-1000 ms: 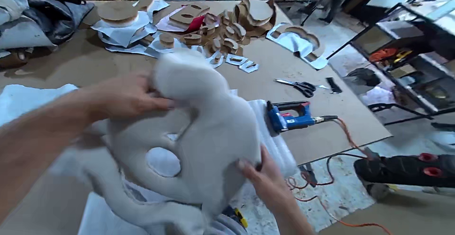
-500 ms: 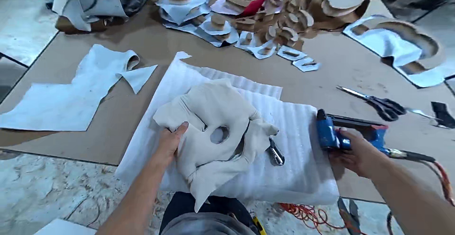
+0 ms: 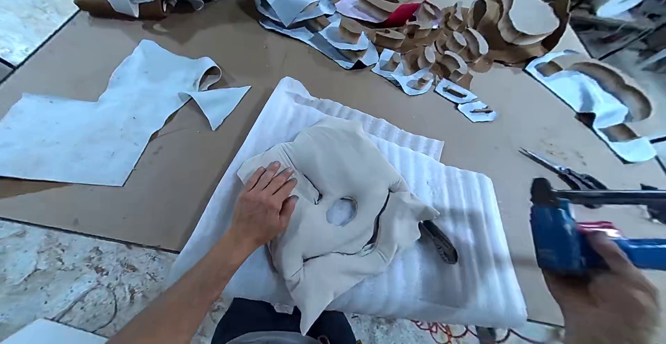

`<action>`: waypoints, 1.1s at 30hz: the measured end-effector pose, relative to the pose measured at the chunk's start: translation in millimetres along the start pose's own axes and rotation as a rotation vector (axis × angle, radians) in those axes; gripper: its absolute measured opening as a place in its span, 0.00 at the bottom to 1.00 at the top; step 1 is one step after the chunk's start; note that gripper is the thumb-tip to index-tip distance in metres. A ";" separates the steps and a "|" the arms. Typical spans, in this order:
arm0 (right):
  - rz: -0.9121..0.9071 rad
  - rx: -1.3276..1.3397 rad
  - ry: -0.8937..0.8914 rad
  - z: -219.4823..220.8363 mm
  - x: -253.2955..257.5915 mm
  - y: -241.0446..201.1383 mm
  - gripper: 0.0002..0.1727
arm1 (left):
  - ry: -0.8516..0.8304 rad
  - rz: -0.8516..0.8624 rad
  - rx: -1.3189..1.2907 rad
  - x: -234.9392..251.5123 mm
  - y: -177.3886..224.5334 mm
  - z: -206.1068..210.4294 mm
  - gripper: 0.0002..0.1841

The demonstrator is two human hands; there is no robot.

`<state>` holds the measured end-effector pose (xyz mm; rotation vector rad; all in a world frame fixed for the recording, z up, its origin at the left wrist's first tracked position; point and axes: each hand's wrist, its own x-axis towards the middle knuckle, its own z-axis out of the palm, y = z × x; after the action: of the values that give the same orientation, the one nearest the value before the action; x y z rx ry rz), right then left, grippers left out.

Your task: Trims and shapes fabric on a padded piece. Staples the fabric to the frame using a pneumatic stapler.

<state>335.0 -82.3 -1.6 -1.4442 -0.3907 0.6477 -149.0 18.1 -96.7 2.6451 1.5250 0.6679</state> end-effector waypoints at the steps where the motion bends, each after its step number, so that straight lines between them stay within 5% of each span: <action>1: -0.073 0.021 -0.121 7.3 -8.1 -5.1 0.11 | 0.017 -0.052 -0.036 -2.7 2.4 2.1 0.25; 7: -0.372 0.103 -0.614 135.9 -21.1 -17.8 0.23 | 0.091 -0.719 -0.336 29.2 40.0 -15.6 0.20; 14: -0.524 0.017 -1.255 270.3 -27.4 26.8 0.20 | 0.406 -0.894 -0.330 30.7 42.1 14.8 0.24; 20: -0.650 -0.192 -1.537 289.8 -38.2 65.6 0.19 | 0.478 -0.886 -0.238 29.8 40.0 22.7 0.23; 33: -0.830 -0.347 -1.628 298.2 -46.2 73.3 0.19 | 0.563 -0.862 -0.209 25.0 36.3 26.0 0.16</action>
<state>104.2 122.7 -35.5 -0.5928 -2.2872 0.9417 -98.7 24.9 -103.4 1.4422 2.2905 1.3948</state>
